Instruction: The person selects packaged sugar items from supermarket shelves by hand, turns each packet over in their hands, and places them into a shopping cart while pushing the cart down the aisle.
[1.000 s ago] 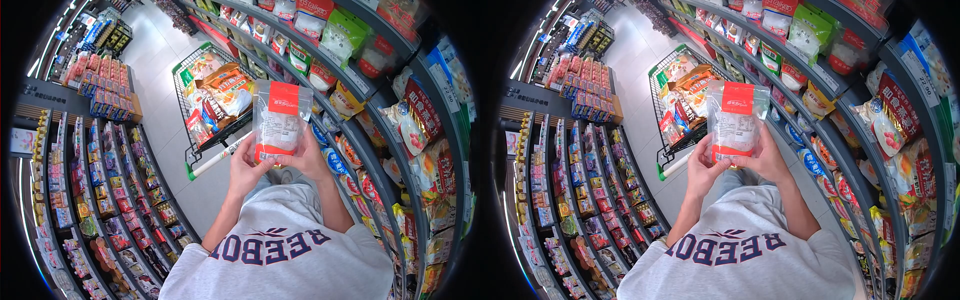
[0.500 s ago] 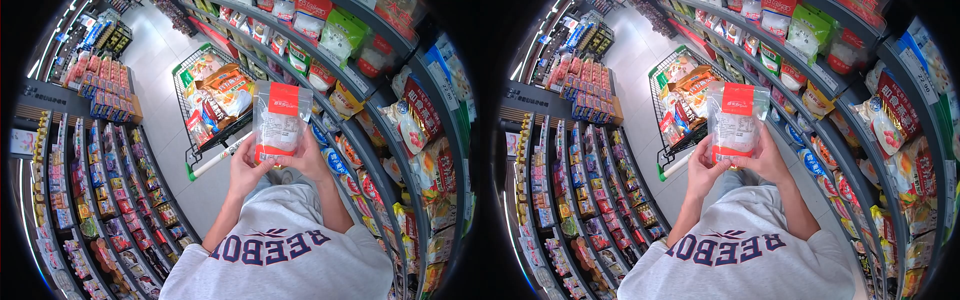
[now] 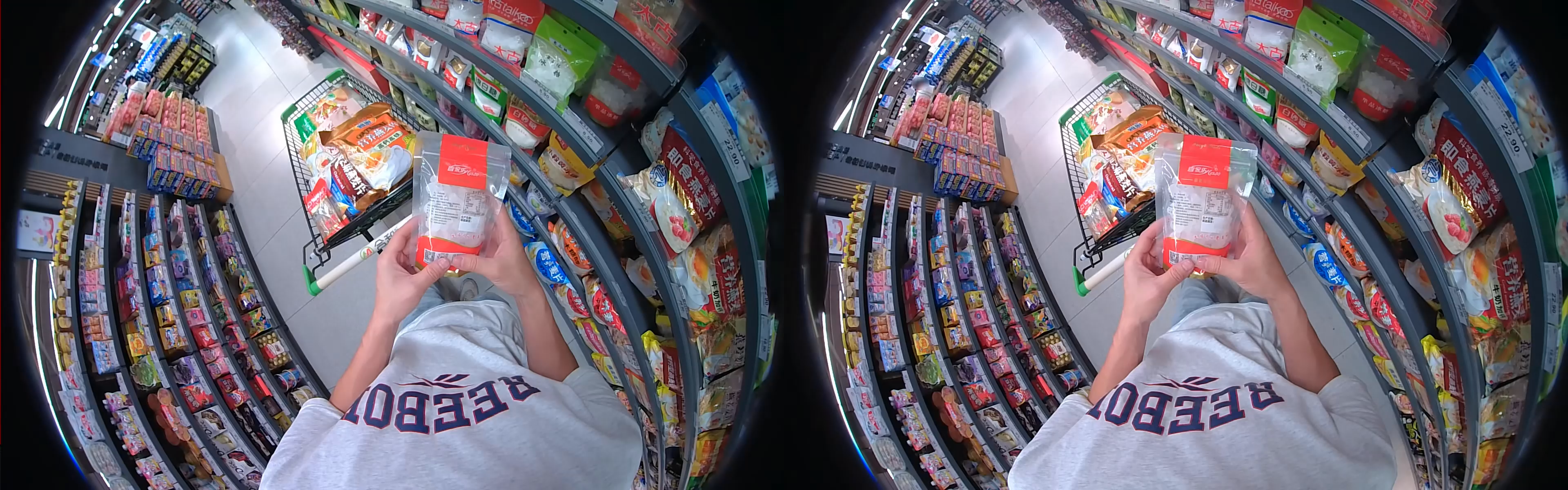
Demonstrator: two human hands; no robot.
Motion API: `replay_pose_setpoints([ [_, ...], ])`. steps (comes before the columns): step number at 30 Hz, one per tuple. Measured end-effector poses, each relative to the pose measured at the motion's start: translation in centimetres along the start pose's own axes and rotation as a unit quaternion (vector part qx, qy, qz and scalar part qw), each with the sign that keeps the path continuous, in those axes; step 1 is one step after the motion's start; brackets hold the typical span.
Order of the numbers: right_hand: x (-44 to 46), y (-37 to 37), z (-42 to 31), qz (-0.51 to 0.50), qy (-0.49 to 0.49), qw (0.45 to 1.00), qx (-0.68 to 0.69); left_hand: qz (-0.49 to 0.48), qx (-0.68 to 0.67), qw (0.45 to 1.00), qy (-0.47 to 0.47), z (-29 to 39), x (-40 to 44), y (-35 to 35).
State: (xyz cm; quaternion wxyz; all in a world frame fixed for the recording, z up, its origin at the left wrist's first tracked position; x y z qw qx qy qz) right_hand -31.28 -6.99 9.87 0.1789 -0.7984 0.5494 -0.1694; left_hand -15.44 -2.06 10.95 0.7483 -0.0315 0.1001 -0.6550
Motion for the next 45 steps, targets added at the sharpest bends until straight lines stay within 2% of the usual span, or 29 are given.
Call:
replay_pose_setpoints([
  [17,0.4,-0.3,-0.1,-0.004,0.012,1.000,-0.016,-0.004,-0.004,1.000,0.011,0.1,0.1,0.2],
  [20,0.4,-0.4,-0.3,0.013,0.001,1.000,0.006,-0.002,-0.006,1.000,0.009,0.2,0.1,0.2],
  [26,0.6,-1.0,0.1,0.069,0.032,0.996,-0.045,0.001,-0.005,1.000,0.002,0.2,0.3,0.1],
  [35,0.4,-0.2,0.0,0.083,-0.017,0.996,-0.002,0.017,-0.018,0.999,0.032,-0.5,0.5,0.8],
  [38,0.2,0.8,1.3,0.082,-0.082,0.993,0.028,0.020,-0.039,0.999,0.032,-0.7,0.6,0.9],
  [45,0.3,0.5,0.9,0.096,-0.078,0.990,0.069,0.014,-0.034,0.999,0.027,-0.5,0.6,0.6],
])
Point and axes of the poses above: each hand's wrist, its own x-axis towards the middle knuckle, its own y-axis out of the back of the hand, z = x × y, the point moved 6 cm from there along x, towards the middle knuckle, and after that the axes turned 4 degrees about z, right-handed, at the moved point
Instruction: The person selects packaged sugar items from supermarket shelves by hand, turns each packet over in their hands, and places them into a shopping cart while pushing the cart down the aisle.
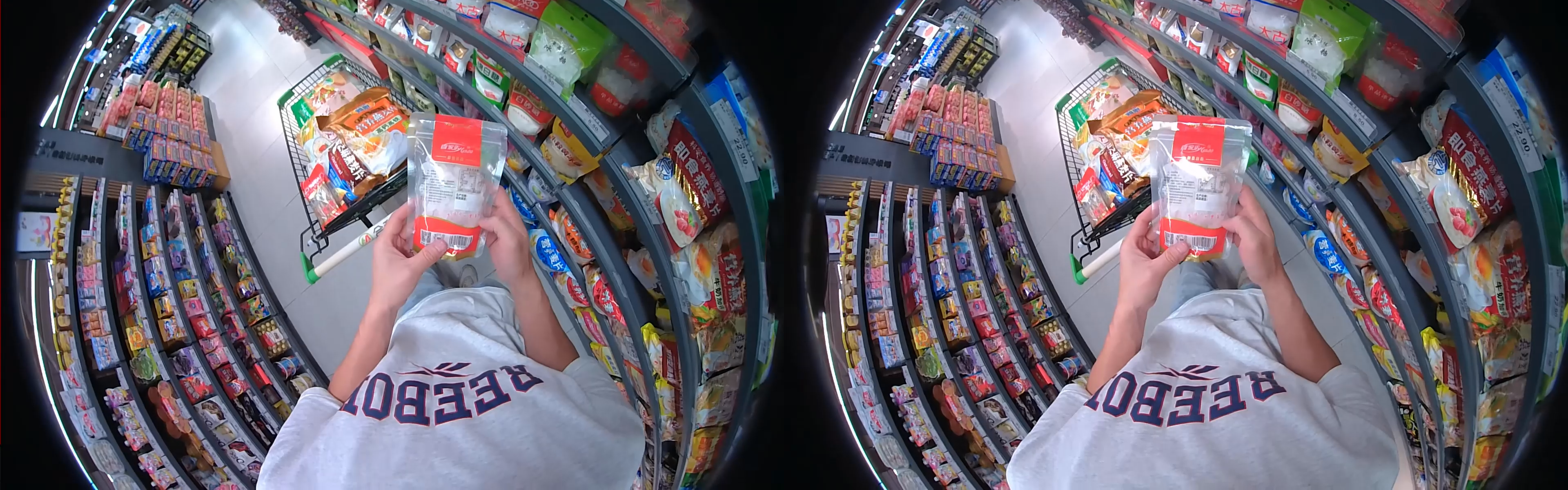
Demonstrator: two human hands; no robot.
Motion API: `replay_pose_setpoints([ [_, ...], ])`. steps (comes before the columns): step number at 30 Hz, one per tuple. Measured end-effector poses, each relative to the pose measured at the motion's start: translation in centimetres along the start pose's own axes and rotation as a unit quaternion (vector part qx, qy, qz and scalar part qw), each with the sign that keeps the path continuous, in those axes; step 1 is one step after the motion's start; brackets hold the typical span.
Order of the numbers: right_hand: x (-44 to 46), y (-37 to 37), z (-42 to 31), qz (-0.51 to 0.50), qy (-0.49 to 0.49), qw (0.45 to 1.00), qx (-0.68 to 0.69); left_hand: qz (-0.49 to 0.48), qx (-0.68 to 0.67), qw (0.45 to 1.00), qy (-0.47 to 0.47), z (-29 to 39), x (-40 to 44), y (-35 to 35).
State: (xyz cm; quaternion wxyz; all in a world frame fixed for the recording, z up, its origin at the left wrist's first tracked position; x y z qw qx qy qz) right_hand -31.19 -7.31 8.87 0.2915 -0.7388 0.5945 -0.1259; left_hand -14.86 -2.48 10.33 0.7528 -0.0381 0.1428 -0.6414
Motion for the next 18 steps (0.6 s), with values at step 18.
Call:
replay_pose_setpoints([
  [18,-0.4,-0.9,-1.0,-0.124,0.000,0.989,-0.076,-0.018,0.026,0.999,-0.034,0.7,-0.1,-0.4],
])
Point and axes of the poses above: each hand's wrist, its own x-axis towards the middle knuckle, its own y-axis out of the back of the hand, z = x × y, the point moved 6 cm from there along x, towards the middle knuckle, and after that the axes turned 4 degrees about z, right-handed, at the moved point
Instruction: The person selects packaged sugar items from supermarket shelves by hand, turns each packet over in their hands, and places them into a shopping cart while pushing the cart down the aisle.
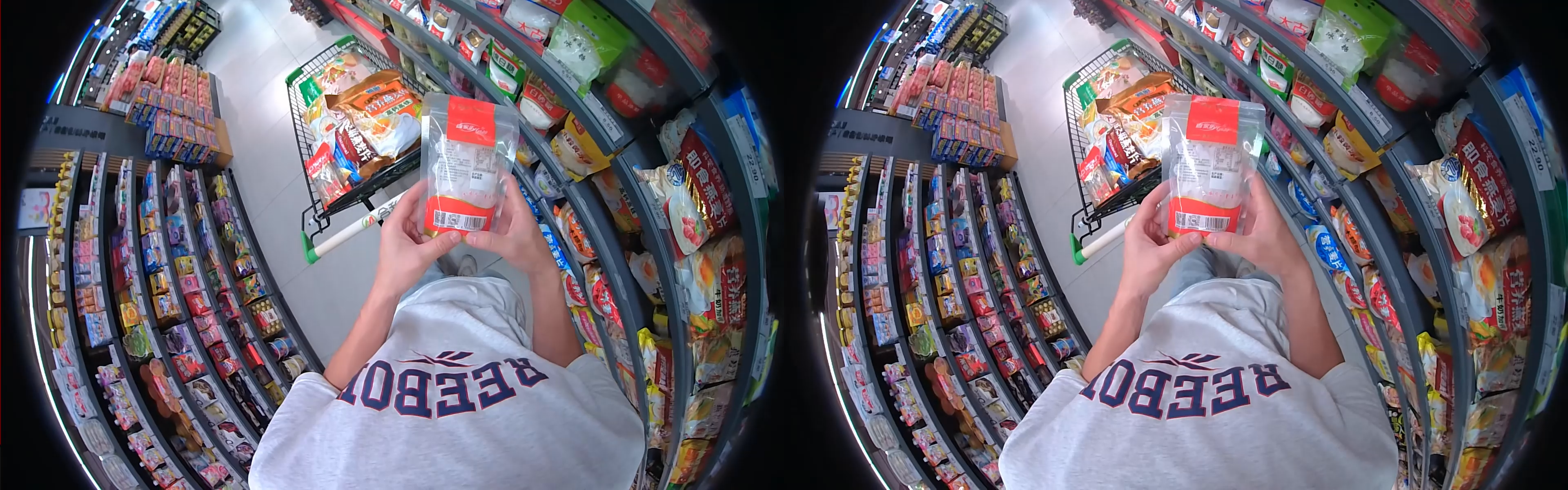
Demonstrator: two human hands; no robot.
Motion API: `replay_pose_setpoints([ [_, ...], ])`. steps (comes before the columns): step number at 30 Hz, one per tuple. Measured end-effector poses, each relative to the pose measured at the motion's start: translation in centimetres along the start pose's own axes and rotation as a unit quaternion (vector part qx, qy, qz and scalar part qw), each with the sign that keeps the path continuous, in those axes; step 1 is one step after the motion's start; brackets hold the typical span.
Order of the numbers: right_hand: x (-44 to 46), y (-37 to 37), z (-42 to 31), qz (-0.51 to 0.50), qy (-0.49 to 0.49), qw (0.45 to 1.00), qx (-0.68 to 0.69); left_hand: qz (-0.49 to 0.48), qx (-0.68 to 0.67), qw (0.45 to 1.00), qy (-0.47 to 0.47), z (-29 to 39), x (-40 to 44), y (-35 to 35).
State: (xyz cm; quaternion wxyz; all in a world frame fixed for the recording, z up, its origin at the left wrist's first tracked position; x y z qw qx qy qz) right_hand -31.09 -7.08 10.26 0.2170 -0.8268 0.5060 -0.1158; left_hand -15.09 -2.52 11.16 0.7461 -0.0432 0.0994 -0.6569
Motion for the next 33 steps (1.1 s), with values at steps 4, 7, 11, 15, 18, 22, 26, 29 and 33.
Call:
replay_pose_setpoints([
  [4,0.1,0.3,0.2,-0.002,0.008,1.000,-0.006,0.002,0.008,1.000,-0.001,0.3,-0.1,-0.1],
  [7,0.1,0.4,0.2,0.003,0.008,1.000,-0.008,0.006,0.005,1.000,-0.002,0.4,-0.1,-0.1],
  [11,0.1,0.3,0.0,0.017,0.018,1.000,-0.005,-0.001,-0.007,1.000,0.005,0.5,0.0,-0.2],
  [15,0.1,0.7,0.2,0.015,0.017,1.000,-0.016,0.001,-0.012,1.000,0.009,0.2,0.0,-0.2],
  [18,0.1,0.8,0.2,0.015,0.026,0.999,-0.018,-0.003,-0.012,1.000,0.013,0.2,0.0,-0.3],
  [22,-0.1,1.1,0.3,0.007,0.027,0.999,-0.029,-0.016,-0.016,1.000,0.009,0.0,0.0,-0.2],
  [26,-0.1,1.2,0.2,0.003,0.035,0.999,-0.036,-0.023,-0.014,1.000,0.014,-0.3,0.0,-0.2],
  [29,-0.2,1.3,0.4,0.006,0.037,0.999,-0.030,-0.025,-0.024,0.999,0.008,-0.5,0.0,-0.2],
  [33,-0.3,1.1,0.2,0.015,0.036,0.999,-0.015,-0.024,-0.031,0.999,0.008,-0.5,-0.2,-0.2],
])
Point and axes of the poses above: each hand's wrist, its own x-axis towards the middle knuckle, its own y-axis out of the back of the hand, z = x × y, the point moved 6 cm from there along x, towards the middle knuckle, and after that the axes turned 4 degrees about z, right-handed, at the moved point
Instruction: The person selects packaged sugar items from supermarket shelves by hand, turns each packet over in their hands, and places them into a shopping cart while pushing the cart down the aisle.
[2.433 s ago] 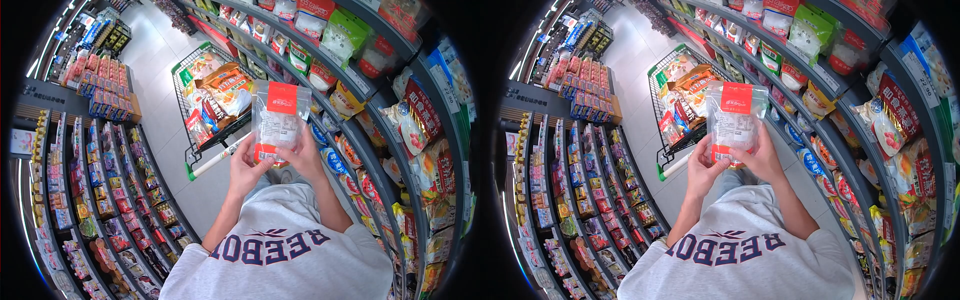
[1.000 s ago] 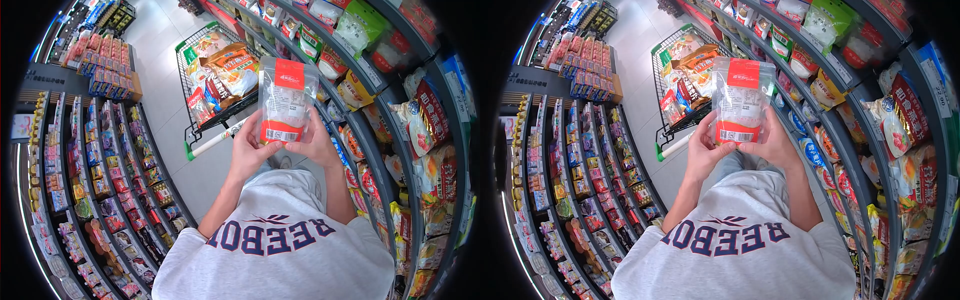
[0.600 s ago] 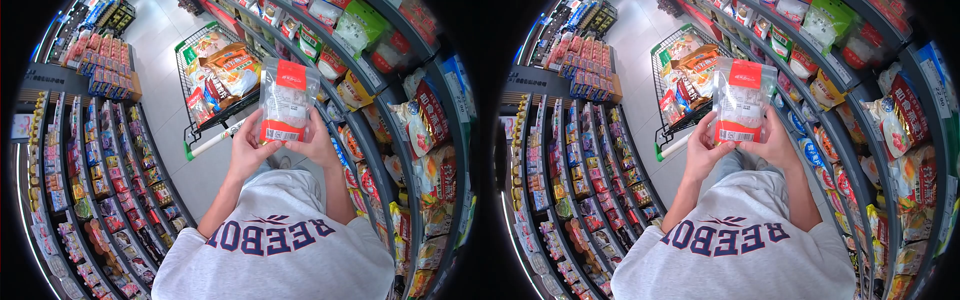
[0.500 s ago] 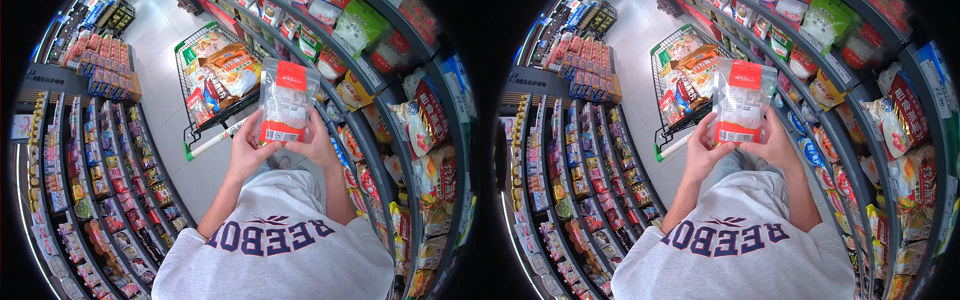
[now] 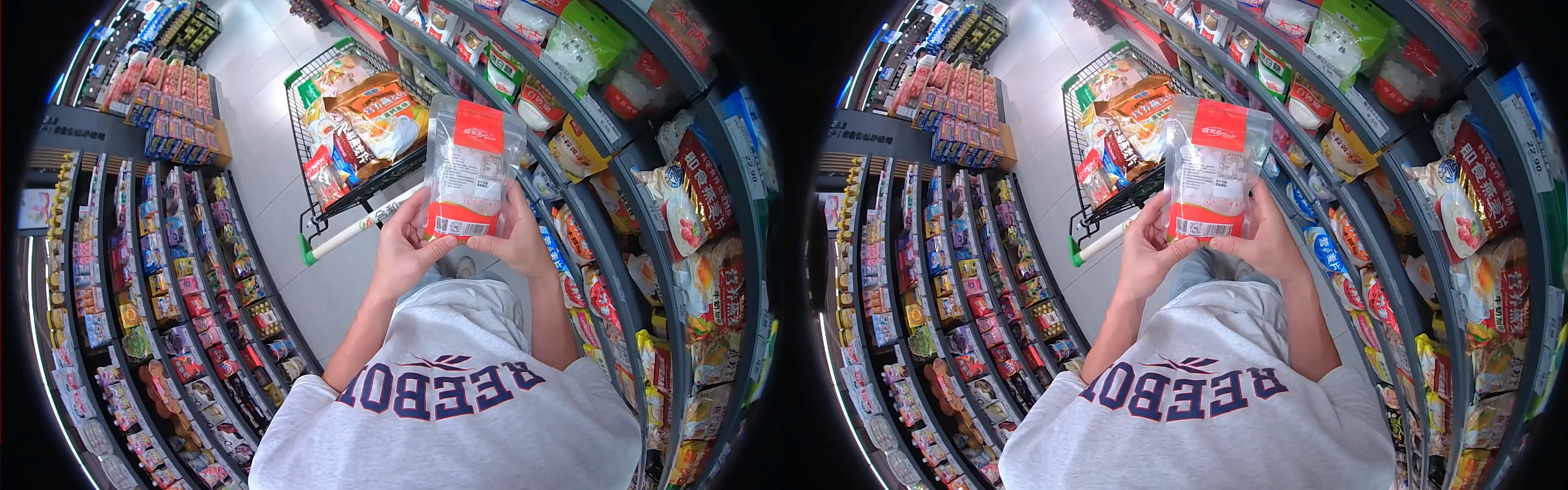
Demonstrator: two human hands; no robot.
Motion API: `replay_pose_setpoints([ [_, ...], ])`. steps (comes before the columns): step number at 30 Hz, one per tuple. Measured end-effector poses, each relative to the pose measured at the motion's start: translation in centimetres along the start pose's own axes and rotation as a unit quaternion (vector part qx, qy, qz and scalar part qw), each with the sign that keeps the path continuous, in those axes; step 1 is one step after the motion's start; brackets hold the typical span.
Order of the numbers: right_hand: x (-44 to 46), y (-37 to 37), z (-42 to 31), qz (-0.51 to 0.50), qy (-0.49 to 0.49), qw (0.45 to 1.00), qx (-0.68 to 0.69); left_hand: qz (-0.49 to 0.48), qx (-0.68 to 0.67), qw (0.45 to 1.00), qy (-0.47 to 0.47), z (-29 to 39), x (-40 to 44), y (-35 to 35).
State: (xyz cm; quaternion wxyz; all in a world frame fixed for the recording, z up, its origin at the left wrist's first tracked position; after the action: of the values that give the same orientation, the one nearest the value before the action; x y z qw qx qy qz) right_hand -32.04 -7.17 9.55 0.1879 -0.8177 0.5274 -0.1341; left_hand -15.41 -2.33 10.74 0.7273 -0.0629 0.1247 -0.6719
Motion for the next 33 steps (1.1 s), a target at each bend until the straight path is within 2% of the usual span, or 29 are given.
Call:
replay_pose_setpoints([
  [8,-0.2,0.0,0.1,-0.009,0.018,1.000,-0.007,0.002,0.009,1.000,0.024,0.1,-0.2,0.0],
  [11,-0.4,-0.4,-0.1,-0.008,-0.003,0.999,0.035,0.002,0.016,1.000,0.020,0.1,-0.2,0.0],
  [14,0.0,0.1,1.0,0.051,-0.003,0.998,0.046,-0.018,0.028,0.999,0.011,-0.6,-0.2,0.1],
  [18,-0.4,0.7,2.4,0.078,-0.067,0.994,0.020,-0.025,0.041,0.998,0.047,-1.4,-0.3,0.2],
  [21,0.2,2.4,2.9,0.145,-0.032,0.983,0.110,-0.009,0.015,0.997,0.082,-1.8,-0.7,0.3],
  [22,-0.1,3.1,2.8,0.201,-0.079,0.959,0.182,-0.014,0.044,0.997,0.054,-2.0,-0.6,0.8],
  [25,0.0,4.2,2.9,0.179,-0.073,0.975,0.110,0.049,0.043,0.996,0.068,-1.5,-0.4,2.0],
  [26,-0.6,4.1,2.6,0.139,-0.076,0.983,0.091,0.056,0.058,0.995,0.062,-1.6,-0.2,2.5],
  [29,-0.9,4.1,2.2,0.144,-0.038,0.984,0.095,0.071,0.055,0.993,0.078,-1.2,0.0,2.7],
  [30,-0.7,4.4,2.3,0.192,-0.046,0.970,0.144,0.069,0.053,0.993,0.080,-1.1,0.0,2.5],
  [33,-0.2,4.3,1.9,0.213,-0.057,0.961,0.165,0.059,0.049,0.994,0.078,-1.1,0.0,2.1],
])
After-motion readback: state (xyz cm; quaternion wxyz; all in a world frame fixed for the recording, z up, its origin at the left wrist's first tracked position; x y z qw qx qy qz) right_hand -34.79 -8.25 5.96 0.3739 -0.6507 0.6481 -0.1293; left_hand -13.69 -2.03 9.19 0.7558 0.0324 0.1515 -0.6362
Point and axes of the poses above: each hand's wrist, its own x-axis towards the middle knuckle, its own y-axis out of the back of the hand, z = x × y, the point moved 6 cm from there along x, towards the middle knuckle, and after that the axes turned 4 degrees about z, right-handed, at the moved point
